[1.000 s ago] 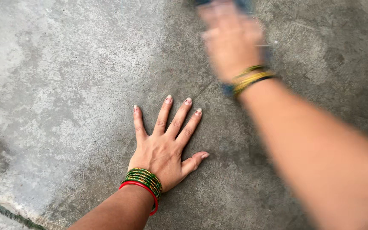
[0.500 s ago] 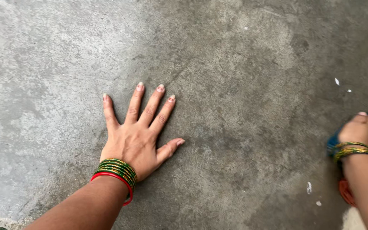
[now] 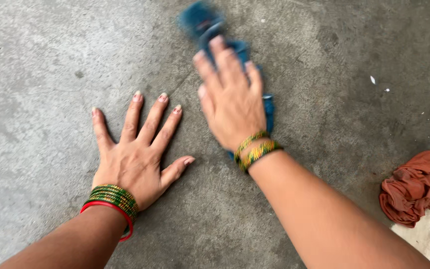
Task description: The person wipes and scrubs the concrete floor using a cloth by hand before picking up the cloth.
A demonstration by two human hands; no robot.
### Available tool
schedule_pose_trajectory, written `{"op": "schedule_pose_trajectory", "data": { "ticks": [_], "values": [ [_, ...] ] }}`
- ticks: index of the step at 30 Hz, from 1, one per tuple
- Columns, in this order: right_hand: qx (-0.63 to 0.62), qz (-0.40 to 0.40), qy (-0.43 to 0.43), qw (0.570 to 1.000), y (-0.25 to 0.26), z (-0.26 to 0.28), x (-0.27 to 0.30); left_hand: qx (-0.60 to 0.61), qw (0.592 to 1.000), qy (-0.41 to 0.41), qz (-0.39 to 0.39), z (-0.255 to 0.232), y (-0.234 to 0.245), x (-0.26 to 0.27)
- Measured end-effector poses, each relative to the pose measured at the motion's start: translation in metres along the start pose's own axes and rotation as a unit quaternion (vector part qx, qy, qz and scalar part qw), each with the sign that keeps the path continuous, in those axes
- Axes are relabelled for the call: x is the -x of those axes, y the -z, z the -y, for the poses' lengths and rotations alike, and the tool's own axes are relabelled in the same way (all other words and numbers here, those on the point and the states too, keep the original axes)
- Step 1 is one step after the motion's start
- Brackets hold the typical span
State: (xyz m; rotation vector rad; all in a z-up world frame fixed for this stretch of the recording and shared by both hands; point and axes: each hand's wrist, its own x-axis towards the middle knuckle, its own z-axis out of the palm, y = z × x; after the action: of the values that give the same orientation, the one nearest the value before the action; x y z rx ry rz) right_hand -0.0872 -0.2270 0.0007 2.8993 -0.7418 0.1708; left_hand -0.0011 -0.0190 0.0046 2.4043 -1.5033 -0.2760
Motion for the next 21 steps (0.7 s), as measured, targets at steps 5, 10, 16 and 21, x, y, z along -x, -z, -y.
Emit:
{"op": "schedule_pose_trajectory", "data": {
  "ticks": [5,10,16,21],
  "values": [
    [-0.108,0.067,0.034,0.991,0.008,-0.084,0.033,0.004,1.000,-0.004,-0.004,0.002,-0.002,0.001],
    [-0.058,0.067,-0.248,0.965,0.015,-0.249,0.077,0.010,1.000,-0.008,-0.009,0.002,-0.002,-0.002],
    [-0.019,0.153,-0.347,0.925,0.016,-0.279,0.135,0.020,1.000,0.004,-0.019,0.001,0.002,-0.001],
    [-0.015,0.058,-0.488,0.871,-0.016,-0.271,0.073,0.011,1.000,0.008,-0.006,0.000,0.002,-0.002]
  ]
}}
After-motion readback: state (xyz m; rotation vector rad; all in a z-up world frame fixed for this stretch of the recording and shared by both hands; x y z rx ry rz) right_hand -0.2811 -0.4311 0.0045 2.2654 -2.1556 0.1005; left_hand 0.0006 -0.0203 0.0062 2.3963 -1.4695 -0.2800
